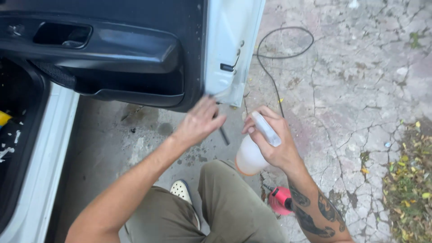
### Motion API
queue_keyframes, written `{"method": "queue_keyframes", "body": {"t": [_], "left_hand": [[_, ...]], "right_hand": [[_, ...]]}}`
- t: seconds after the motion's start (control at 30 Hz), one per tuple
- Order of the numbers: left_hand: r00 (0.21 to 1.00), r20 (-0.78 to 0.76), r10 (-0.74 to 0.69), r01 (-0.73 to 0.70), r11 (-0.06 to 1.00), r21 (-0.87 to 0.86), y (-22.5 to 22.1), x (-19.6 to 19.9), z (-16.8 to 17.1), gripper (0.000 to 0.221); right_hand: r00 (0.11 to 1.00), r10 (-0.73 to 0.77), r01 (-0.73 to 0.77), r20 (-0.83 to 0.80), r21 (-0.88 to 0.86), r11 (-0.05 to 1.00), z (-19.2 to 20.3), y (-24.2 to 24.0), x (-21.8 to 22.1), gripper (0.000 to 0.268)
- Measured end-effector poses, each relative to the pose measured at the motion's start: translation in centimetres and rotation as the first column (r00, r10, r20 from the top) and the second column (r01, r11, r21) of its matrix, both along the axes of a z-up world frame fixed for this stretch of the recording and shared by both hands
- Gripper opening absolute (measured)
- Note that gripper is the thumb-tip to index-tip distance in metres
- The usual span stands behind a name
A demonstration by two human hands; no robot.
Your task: Cleaning and detailing the interior panel of a car door using a spray bottle and a detailing brush.
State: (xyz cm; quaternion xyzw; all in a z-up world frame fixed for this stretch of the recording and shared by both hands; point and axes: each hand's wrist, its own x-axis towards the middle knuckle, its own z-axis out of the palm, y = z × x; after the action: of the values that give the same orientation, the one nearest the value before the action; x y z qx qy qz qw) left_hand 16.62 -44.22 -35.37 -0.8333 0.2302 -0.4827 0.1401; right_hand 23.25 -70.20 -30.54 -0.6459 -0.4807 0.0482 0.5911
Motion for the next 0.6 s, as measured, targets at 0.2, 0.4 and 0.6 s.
{"method": "queue_keyframes", "body": {"t": [0.2,0.4,0.6], "left_hand": [[0.987,-0.142,0.07,-0.053,0.991,0.12,1.2,0.7,2.9,0.015],[0.982,0.183,0.057,-0.088,0.982,0.166,-4.4,-0.1,21.4,0.017],[0.969,-0.217,0.118,-0.098,0.99,0.102,-1.4,-1.7,8.8,0.021]], "right_hand": [[0.999,0.006,-0.004,-0.035,0.066,0.998,1.2,-2.6,-0.6,0.023],[0.991,-0.012,0.019,-0.13,0.05,0.999,3.8,-2.4,-2.1,0.02],[0.997,-0.013,0.017,-0.079,0.05,0.999,5.2,-3.7,-1.9,0.02]]}}
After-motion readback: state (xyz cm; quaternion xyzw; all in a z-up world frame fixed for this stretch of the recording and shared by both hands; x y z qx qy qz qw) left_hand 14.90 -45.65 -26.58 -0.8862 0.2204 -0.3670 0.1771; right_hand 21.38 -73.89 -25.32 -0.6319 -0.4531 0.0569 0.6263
